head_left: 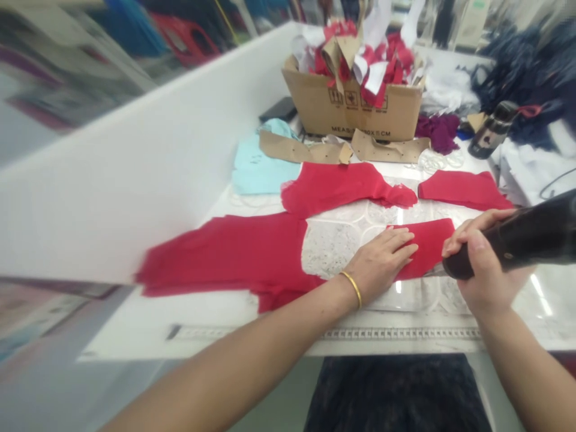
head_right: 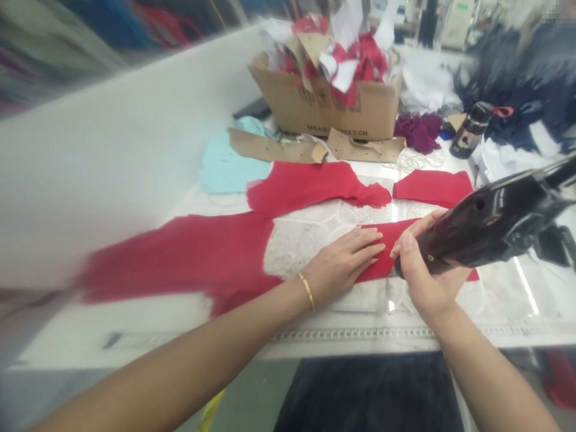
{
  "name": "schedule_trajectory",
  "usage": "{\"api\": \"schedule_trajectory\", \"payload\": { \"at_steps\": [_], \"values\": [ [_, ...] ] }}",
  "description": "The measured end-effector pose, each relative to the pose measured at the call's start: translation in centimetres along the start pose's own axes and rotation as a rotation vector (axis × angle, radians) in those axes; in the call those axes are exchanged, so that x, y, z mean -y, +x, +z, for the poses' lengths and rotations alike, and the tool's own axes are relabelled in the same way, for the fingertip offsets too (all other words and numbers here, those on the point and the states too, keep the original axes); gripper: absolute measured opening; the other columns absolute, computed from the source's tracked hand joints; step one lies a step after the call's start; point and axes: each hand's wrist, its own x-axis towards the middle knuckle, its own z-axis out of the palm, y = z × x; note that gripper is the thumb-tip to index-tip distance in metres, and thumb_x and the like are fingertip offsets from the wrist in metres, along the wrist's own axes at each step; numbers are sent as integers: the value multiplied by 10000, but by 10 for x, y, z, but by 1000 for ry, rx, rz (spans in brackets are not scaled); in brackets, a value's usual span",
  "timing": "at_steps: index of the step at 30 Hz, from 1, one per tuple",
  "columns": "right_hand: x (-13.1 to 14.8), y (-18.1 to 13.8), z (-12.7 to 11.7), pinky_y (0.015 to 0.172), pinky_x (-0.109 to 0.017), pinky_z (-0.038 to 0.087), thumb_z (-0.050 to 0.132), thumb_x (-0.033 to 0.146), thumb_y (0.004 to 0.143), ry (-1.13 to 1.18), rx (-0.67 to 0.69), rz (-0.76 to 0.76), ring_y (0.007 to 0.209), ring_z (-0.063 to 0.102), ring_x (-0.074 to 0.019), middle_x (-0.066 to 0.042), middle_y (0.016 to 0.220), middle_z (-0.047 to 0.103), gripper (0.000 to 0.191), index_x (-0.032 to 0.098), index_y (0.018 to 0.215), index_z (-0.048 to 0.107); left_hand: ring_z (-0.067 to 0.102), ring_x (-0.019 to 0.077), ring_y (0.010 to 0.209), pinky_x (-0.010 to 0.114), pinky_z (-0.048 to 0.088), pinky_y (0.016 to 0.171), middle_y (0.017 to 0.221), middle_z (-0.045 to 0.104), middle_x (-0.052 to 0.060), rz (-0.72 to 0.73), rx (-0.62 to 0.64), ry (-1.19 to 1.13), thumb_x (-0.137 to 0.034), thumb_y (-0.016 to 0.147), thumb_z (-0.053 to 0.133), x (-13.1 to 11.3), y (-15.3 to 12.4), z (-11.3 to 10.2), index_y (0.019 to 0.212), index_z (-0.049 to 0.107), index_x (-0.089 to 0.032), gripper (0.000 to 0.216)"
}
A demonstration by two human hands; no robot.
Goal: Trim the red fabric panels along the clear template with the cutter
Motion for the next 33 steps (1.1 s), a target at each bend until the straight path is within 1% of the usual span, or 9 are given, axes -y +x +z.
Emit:
{"api": "schedule_trajectory", "payload": {
  "at_steps": [2, 4, 8, 10, 13, 17, 20, 25, 33],
  "values": [
    [-1, -1, 0, 556, -308, 600, 715, 271, 916, -32, 5, 6, 561, 619, -140, 52, 702, 617, 162, 255, 1006, 581, 651, 271, 1291, 523, 559, 1120, 1291, 711, 152, 13, -2, -7, -99, 1047, 430, 1, -1, 2, 1202, 695, -130, 309],
    [0, -2, 0, 554, -300, 592, 703, 272, 922, -43, 15, 20, 569, 624, -139, 49, 701, 619, 139, 250, 990, 583, 644, 269, 1306, 512, 565, 1116, 1303, 708, 149, 22, 4, -17, -43, 1006, 433, 3, -3, 4, 1212, 691, -135, 343],
    [1, 2, -7, 533, -277, 584, 726, 281, 905, 24, -6, 14, 562, 610, -128, 62, 721, 631, 288, 271, 1135, 553, 621, 270, 1343, 504, 570, 1114, 1355, 686, 154, 42, 15, -22, 7, 949, 433, 1, -4, 3, 1256, 671, -132, 412],
    [2, 6, -15, 522, -272, 577, 743, 298, 892, 17, -16, -2, 546, 604, -125, 66, 715, 623, 317, 271, 1134, 541, 602, 275, 1367, 510, 562, 1121, 1379, 672, 163, 65, 27, -19, 20, 932, 421, -4, -3, 0, 1274, 658, -119, 439],
    [1, 12, -29, 539, -286, 587, 750, 313, 887, -31, -17, 10, 547, 616, -132, 69, 708, 614, 308, 270, 1108, 541, 564, 262, 1408, 472, 547, 1142, 1411, 656, 160, 88, 81, -44, 10, 935, 435, -13, 4, -2, 1305, 641, -114, 441],
    [-3, 13, -40, 586, -305, 611, 742, 279, 895, -40, -24, 14, 592, 634, -140, 61, 741, 632, 288, 282, 1120, 563, 485, 233, 1480, 449, 481, 1205, 1504, 595, 132, 99, 203, -73, 10, 895, 485, -17, 21, 9, 1382, 595, -145, 522],
    [-6, 11, -44, 619, -309, 602, 742, 266, 896, -97, -54, -12, 619, 636, -139, 46, 768, 635, 220, 276, 1062, 598, 438, 230, 1512, 459, 436, 1238, 1546, 556, 127, 101, 249, -81, 6, 889, 509, -11, 32, 24, 1410, 573, -155, 549],
    [-5, 11, -46, 655, -346, 588, 710, 254, 923, -131, -16, -32, 627, 624, -149, 41, 745, 617, 148, 268, 1022, 600, 413, 221, 1527, 455, 424, 1248, 1568, 532, 126, 80, 243, -116, 7, 931, 487, -2, 35, 39, 1414, 562, -177, 521],
    [-4, 11, -41, 644, -354, 599, 671, 193, 916, -124, -23, -63, 631, 641, -160, 29, 739, 603, 105, 264, 901, 595, 386, 229, 1543, 487, 398, 1267, 1564, 526, 145, 71, 218, -182, 5, 980, 432, -7, 35, 35, 1467, 506, -176, 525]
  ]
}}
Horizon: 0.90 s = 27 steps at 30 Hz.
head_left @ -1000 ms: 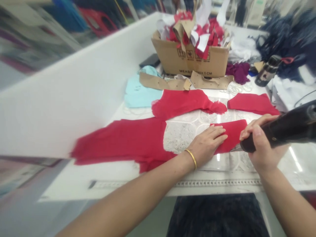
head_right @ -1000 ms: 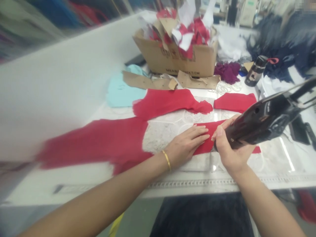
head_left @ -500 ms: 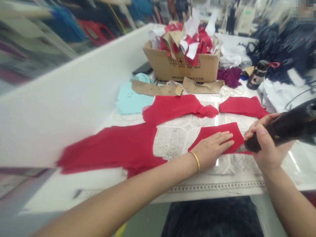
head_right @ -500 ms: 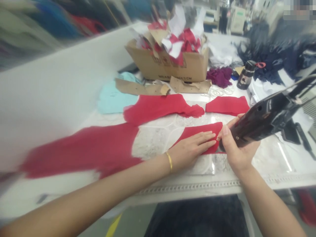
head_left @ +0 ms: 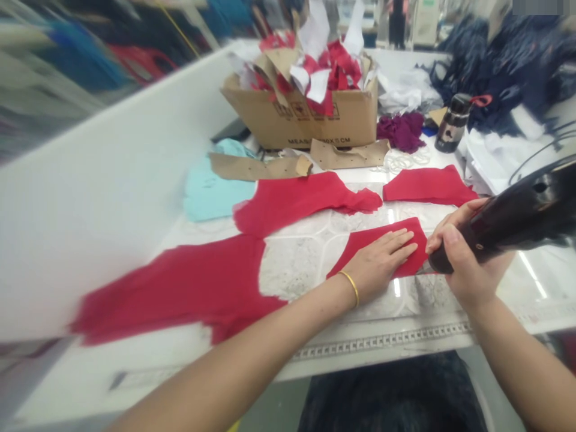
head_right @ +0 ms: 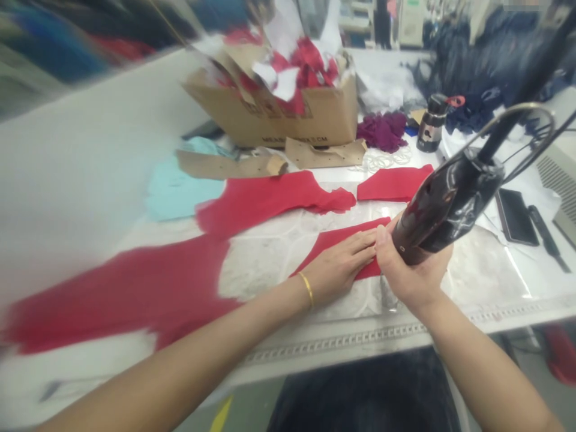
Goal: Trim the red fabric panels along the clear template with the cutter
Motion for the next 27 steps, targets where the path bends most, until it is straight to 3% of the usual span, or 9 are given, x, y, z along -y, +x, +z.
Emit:
{"api": "schedule_trajectory", "payload": {
  "at_steps": [8, 14, 20, 27],
  "values": [
    [1, 0, -2, 649, -362, 607, 677, 237, 907, -65, -16, 65, 606, 622, -156, 34, 702, 584, 109, 249, 870, 576, 401, 241, 1535, 486, 413, 1257, 1564, 524, 157, 22, -25, 33, 23, 956, 422, 2, -1, 1, 1474, 495, -164, 555],
    [4, 2, -17, 688, -359, 611, 720, 261, 899, -41, -91, 60, 644, 622, -149, 34, 786, 604, 124, 273, 969, 618, 403, 230, 1534, 472, 414, 1256, 1564, 530, 142, 131, -9, 26, 23, 923, 435, -9, 2, 2, 1464, 501, -156, 574],
    [4, 1, -33, 614, -314, 572, 745, 293, 900, -85, -117, 85, 627, 617, -140, 39, 787, 625, 143, 279, 983, 630, 476, 263, 1487, 469, 441, 1236, 1502, 590, 163, 155, 7, 51, -139, 1063, 421, -16, 8, 4, 1406, 567, -101, 375],
    [1, 2, -36, 618, -333, 578, 717, 295, 922, -99, -104, 40, 580, 598, -136, 37, 732, 614, 126, 258, 954, 601, 427, 224, 1520, 474, 415, 1253, 1540, 562, 129, 106, 18, 25, -173, 1083, 425, -12, 6, 8, 1465, 530, -173, 396]
  ]
}}
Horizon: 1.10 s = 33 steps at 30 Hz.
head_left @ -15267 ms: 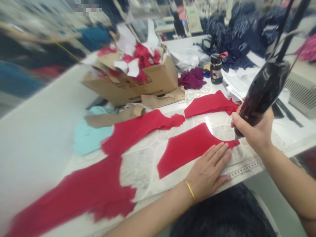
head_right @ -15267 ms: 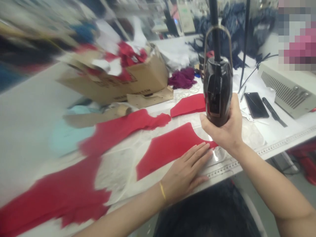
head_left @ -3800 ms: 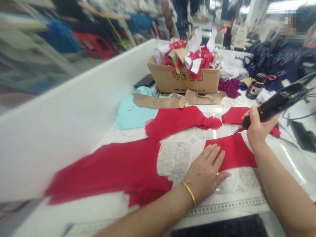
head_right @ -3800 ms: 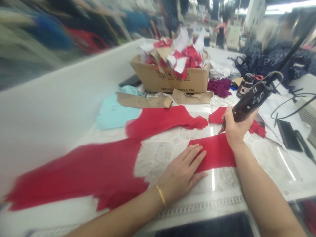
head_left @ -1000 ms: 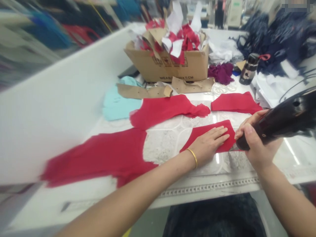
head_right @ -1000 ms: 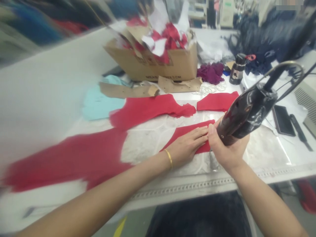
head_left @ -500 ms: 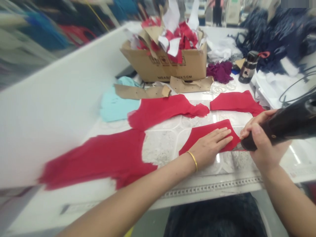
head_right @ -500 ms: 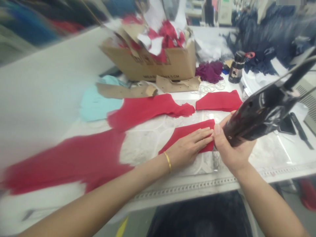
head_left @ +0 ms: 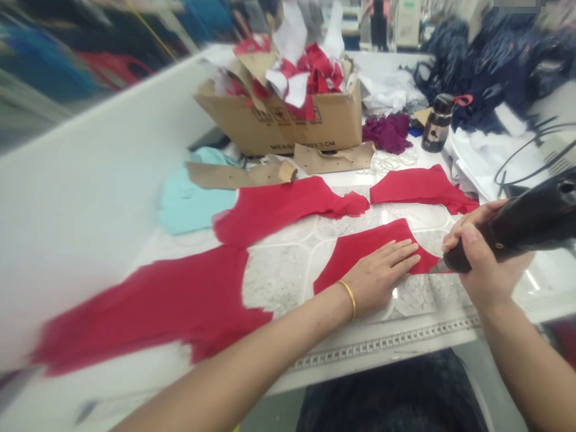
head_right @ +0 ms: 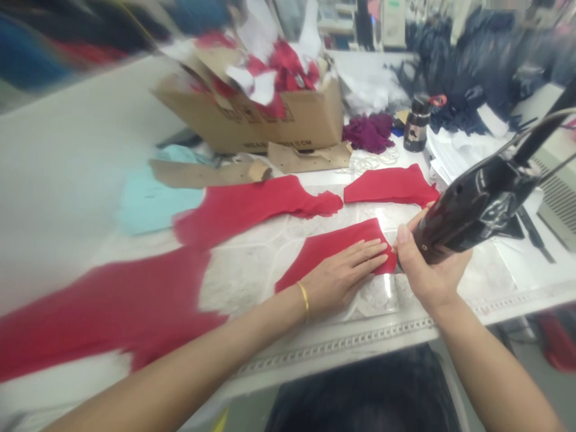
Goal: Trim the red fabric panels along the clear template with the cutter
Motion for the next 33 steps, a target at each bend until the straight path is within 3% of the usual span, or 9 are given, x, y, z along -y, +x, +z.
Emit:
{"api": "schedule_trajectory", "payload": {
  "at_steps": [9, 15, 19, 23, 28, 33],
  "values": [
    [-1, 2, -2, 557, -324, 538, 722, 329, 913, -20, 9, 39, 575, 607, -148, 43, 702, 616, 198, 247, 1012, 572, 412, 227, 1528, 486, 412, 1253, 1544, 554, 139, 13, -11, -13, -117, 1063, 416, 2, -2, 1, 1502, 492, -175, 449],
    [5, 9, -16, 614, -343, 568, 711, 321, 908, -83, -43, -6, 564, 619, -146, 55, 683, 618, 192, 256, 1042, 589, 448, 247, 1506, 487, 458, 1224, 1522, 573, 148, 34, -59, 13, -138, 1076, 411, -1, 0, -3, 1486, 506, -164, 421],
    [0, 13, -28, 576, -336, 554, 728, 373, 888, -145, -72, -8, 548, 611, -152, 62, 662, 616, 267, 261, 1082, 583, 488, 269, 1477, 493, 485, 1205, 1504, 586, 161, 43, -86, 85, -30, 1003, 421, -4, -1, -12, 1447, 534, -127, 468],
    [-4, 12, -32, 515, -308, 520, 737, 354, 893, -124, -78, -26, 534, 605, -149, 59, 652, 617, 222, 260, 1023, 583, 538, 286, 1429, 494, 522, 1168, 1462, 613, 168, 25, -50, 175, 22, 939, 397, -6, -9, -30, 1382, 592, -114, 503],
    [-5, 11, -33, 521, -318, 529, 745, 316, 897, -76, -76, -48, 537, 613, -153, 53, 666, 618, 173, 266, 955, 589, 678, 283, 1129, 444, 615, 974, 1222, 703, 135, -183, -94, 284, -152, 1038, 411, -1, -35, -58, 1232, 682, -173, 334],
    [0, 11, -37, 538, -336, 535, 736, 359, 905, -126, -101, -58, 541, 626, -166, 54, 664, 613, 190, 266, 977, 586, 620, 298, 840, 425, 551, 705, 928, 646, 107, -440, -74, 510, -421, 1039, 464, 10, -69, -75, 1000, 668, -193, 308]
  ]
}}
